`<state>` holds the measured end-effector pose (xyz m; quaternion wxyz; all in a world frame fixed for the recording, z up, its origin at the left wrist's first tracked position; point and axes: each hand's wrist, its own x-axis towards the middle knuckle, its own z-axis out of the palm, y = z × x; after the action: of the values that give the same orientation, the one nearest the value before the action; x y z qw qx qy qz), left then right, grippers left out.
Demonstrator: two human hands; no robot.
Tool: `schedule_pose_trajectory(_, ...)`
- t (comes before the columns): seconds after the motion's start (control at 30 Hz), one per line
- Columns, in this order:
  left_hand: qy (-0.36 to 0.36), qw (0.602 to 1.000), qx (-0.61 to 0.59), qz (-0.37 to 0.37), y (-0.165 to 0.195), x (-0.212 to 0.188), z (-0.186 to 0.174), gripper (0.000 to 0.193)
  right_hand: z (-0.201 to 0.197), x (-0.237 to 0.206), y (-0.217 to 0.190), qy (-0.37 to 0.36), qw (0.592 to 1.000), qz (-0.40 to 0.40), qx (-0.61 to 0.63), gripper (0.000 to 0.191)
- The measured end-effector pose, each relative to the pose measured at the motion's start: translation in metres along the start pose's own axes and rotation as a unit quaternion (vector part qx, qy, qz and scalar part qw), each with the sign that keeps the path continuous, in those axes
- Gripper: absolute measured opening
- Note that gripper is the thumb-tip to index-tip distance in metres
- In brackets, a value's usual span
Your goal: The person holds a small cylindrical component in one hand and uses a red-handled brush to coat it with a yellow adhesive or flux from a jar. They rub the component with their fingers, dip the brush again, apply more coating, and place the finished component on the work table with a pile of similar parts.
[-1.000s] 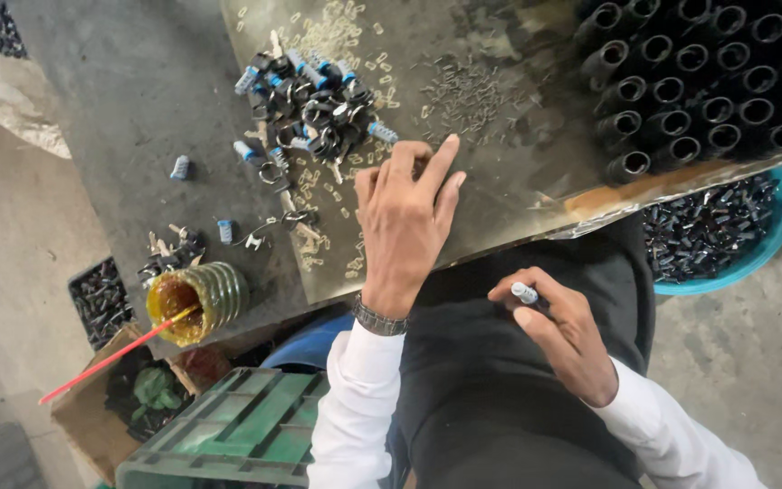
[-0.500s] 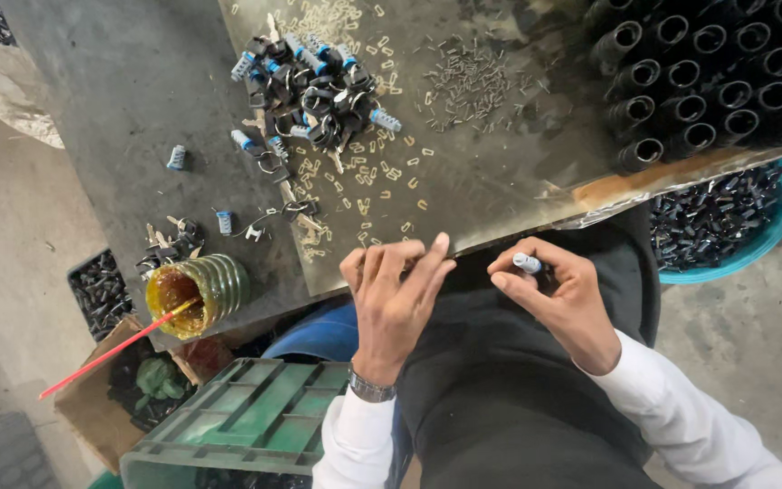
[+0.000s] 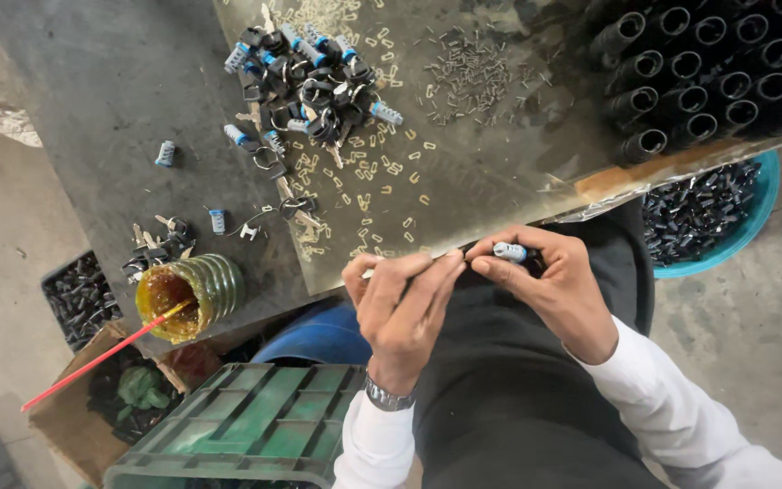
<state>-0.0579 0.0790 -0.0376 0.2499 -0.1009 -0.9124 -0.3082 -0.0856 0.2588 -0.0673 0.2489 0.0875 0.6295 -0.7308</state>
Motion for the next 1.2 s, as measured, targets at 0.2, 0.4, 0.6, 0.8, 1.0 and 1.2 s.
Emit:
schedule_pose_trajectory(0.2, -0.015, 0.999, -0.004, 0.048, -0.005, 0.000, 0.002, 0.025, -0.002, 0.002, -0.004, -0.004, 0.999, -0.038, -0.029, 0.007)
schedule_pose_trajectory(0.4, -0.008, 0.998, -0.068, 0.014, -0.005, 0.001, 0.010, 0.023, -0.006, 0.004, -0.005, -0.002, 1.000, -0.005, 0.000, 0.003)
schedule_pose_trajectory(0.6, -0.061, 0.937, -0.256, -0.229, 0.000, 0.005, 0.017, 0.012, 0.000, 0.005, -0.014, 0.024, 0.992, -0.107, -0.056, 0.007)
schedule_pose_trajectory(0.8, -0.024, 0.932, -0.277, -0.231, 0.006, 0.020, 0.008, 0.003, 0.010, 0.018, -0.034, 0.143, 0.915, -0.215, -0.311, 0.015)
schedule_pose_trajectory(1.0, -0.186, 0.725, -0.655, -0.102, 0.045, 0.028, -0.029, 0.004, 0.002, 0.019, -0.037, 0.152, 0.923, -0.185, -0.300, 0.010)
schedule_pose_trajectory(1.2, -0.235, 0.564, -0.791, -0.028, 0.069, 0.021, -0.025, 0.004, -0.004, 0.006, -0.023, 0.106, 0.988, -0.111, -0.001, 0.035)
